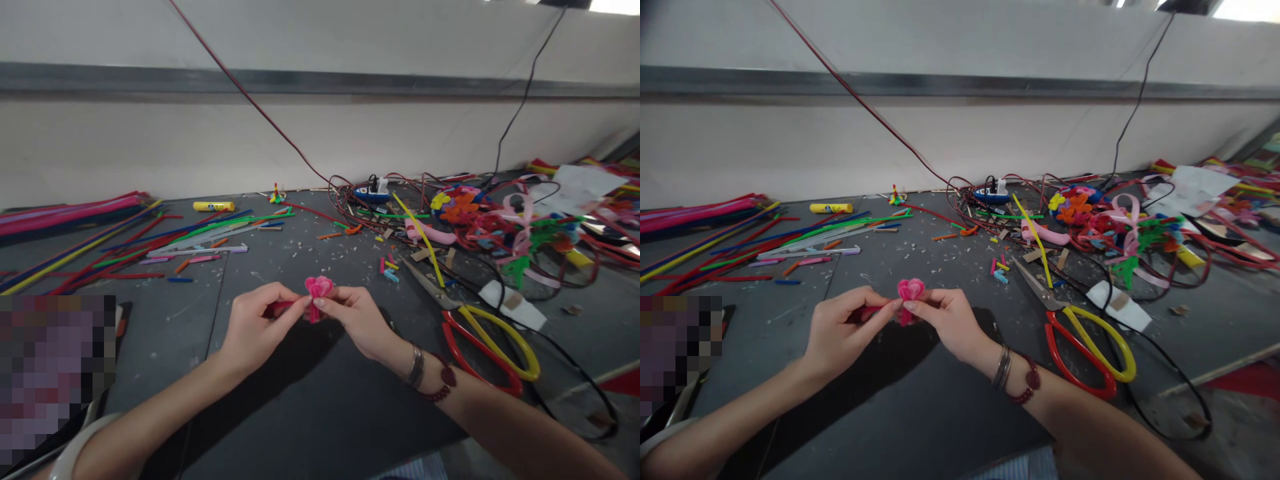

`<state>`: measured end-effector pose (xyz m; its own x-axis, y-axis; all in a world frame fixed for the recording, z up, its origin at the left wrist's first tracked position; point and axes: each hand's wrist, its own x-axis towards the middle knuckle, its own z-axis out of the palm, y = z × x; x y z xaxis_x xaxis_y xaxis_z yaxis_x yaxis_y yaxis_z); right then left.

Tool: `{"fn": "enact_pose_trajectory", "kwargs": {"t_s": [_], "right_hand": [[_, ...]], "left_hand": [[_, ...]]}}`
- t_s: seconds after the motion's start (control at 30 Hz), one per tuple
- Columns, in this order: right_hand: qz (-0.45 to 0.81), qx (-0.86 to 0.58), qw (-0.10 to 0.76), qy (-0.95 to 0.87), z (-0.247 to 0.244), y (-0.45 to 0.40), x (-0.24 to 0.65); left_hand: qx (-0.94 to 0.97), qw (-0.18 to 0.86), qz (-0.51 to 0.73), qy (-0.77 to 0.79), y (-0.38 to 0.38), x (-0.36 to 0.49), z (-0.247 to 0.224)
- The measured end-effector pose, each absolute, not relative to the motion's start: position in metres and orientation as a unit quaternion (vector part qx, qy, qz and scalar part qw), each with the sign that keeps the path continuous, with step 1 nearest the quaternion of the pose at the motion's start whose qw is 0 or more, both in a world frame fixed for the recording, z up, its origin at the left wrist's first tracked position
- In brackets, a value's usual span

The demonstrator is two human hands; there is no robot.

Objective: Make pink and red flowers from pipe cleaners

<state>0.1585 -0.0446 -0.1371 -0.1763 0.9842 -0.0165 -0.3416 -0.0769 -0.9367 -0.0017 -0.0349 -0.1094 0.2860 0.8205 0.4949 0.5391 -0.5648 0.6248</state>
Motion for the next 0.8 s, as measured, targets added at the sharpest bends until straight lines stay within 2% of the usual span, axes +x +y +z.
{"fn": "enact_pose_trajectory", "kwargs": {"t_s": [0.13,0.33,0.6,0.8], "right_hand": [[0.655,-0.352,0.528,-0.409,-0.133,-0.044,0.16],[0.705,-0.306,0.514,-0.381,-0.128,-0.046,0.161],[0.782,-0.202,0.468,-0.36,-0.126,-0.053,0.162],[0.78,-0.181,0.451,-0.393,-0.125,-0.054,0.163]], "left_hand": [[0.732,0.341,0.383,0.448,-0.028,-0.001,-0.106],[0.658,0.579,0.312,0.367,-0.019,-0.003,-0.099],[0.557,0.687,0.297,0.361,-0.025,-0.004,-0.107],[0.488,0.765,0.256,0.334,-0.03,-0.003,-0.112]]}}
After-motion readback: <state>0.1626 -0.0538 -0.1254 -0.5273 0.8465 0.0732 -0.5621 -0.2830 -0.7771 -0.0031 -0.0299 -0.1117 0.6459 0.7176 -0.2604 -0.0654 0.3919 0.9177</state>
